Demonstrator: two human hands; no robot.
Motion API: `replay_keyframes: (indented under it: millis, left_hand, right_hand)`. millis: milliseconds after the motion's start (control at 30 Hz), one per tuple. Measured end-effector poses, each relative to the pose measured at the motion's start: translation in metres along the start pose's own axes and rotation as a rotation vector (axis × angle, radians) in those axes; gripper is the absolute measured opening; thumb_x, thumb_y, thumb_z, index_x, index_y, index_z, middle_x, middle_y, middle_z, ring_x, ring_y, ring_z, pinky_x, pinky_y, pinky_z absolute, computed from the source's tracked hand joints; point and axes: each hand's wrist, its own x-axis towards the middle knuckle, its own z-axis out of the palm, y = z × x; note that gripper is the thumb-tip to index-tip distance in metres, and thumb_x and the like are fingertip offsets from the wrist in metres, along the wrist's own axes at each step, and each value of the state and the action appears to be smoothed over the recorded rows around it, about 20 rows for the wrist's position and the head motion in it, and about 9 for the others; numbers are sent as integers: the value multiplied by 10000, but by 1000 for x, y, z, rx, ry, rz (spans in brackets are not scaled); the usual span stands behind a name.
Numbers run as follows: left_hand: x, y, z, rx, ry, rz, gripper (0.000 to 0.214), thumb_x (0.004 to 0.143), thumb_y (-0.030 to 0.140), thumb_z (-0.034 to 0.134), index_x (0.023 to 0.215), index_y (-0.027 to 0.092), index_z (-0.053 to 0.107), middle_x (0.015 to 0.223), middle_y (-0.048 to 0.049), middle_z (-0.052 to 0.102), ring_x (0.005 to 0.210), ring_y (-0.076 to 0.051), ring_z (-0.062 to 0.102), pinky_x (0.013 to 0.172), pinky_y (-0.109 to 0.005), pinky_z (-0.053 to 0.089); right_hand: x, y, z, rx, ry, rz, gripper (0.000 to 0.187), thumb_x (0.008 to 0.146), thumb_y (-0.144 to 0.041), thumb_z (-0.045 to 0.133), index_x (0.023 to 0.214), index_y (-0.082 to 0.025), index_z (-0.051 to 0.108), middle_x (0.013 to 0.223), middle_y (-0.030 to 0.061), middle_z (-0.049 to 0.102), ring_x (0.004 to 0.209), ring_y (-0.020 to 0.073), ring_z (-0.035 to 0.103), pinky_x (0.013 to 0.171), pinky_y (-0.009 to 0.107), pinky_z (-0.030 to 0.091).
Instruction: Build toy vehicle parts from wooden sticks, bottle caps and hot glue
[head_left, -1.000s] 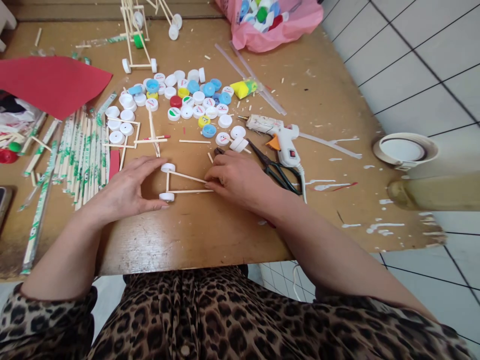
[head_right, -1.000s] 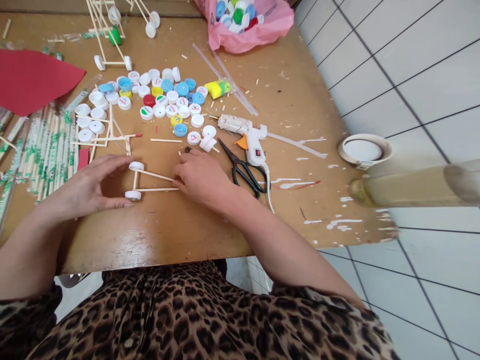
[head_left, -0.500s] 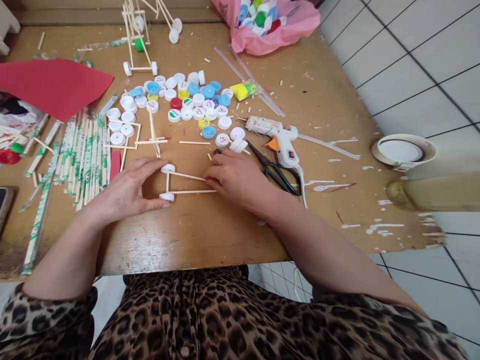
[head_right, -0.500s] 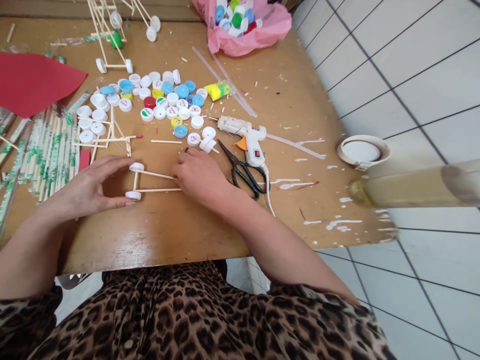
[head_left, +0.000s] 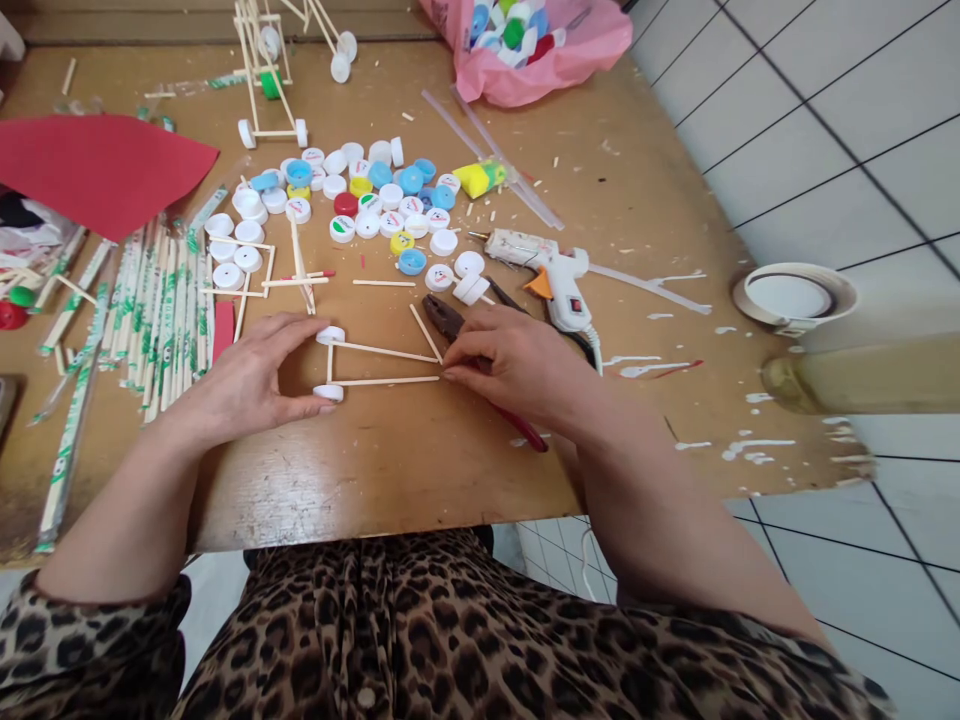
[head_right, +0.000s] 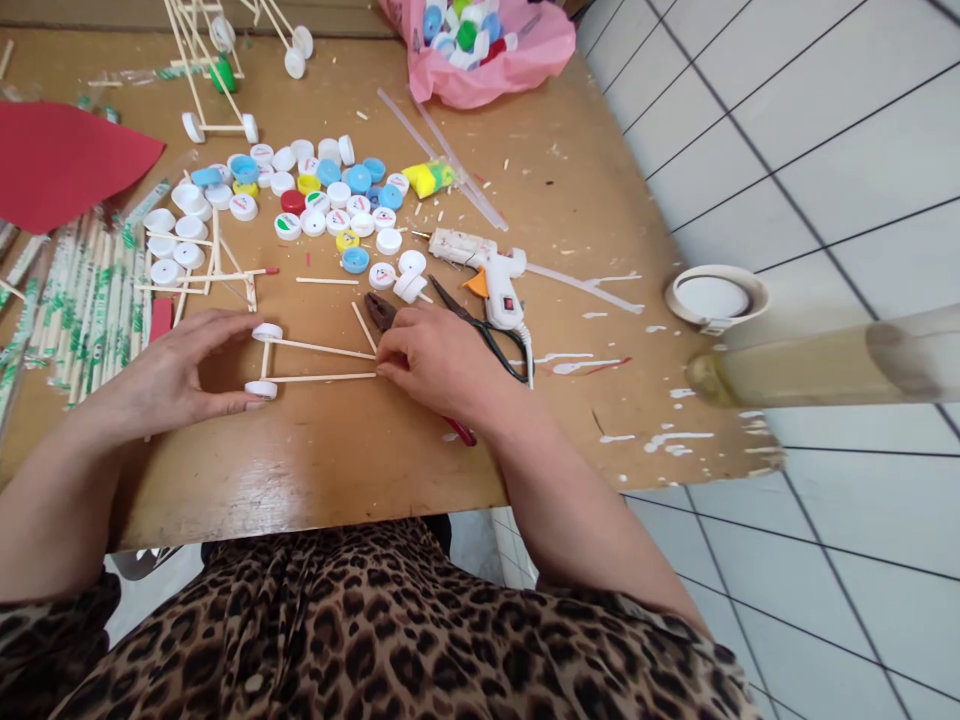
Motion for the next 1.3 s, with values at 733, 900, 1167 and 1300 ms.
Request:
replay_keyframes:
  millis: [733,900,1167,1300]
  left_hand:
    - [0,0,0,37,3,7,782,743,724,617,1345,229,547,1351,-139,591,1231,-335,561,1088,-523,425]
    - [0,0,0,41,-1,5,784,745,717,621,1350,225,544,1351,-141,593,1233,-333,562,1077,-510,441]
    - [0,1,0,17,1,-2,774,735,720,629,1341,245,552,1348,-128,600,1232,-327,570,1075,-500,450]
    - [0,0,0,19,-4,-1,758,741,700,638,1342,247,551,1349,-128,597,1226,-325,573,1072,-507,449]
  right_hand:
    - [-3,0,7,-146,21,-15,135,818,-249,646,878,-186,749,863,95,660,869,239,558,789,361,406]
    - [-5,1,6,-137,33,3,137,805,-253,667,891,-175,739,891,104,652,884,248,544,791,367,399]
    - [-3,-1,13,-115,48,-42,108,817,-264,655,809,-182,724,849,84,614,854,228,520,791,361,400]
    - [-2,-3,15,-118,57,-72,130,841,-266,630,814,-187,729,856,89,618,834,222,513,777,357,401]
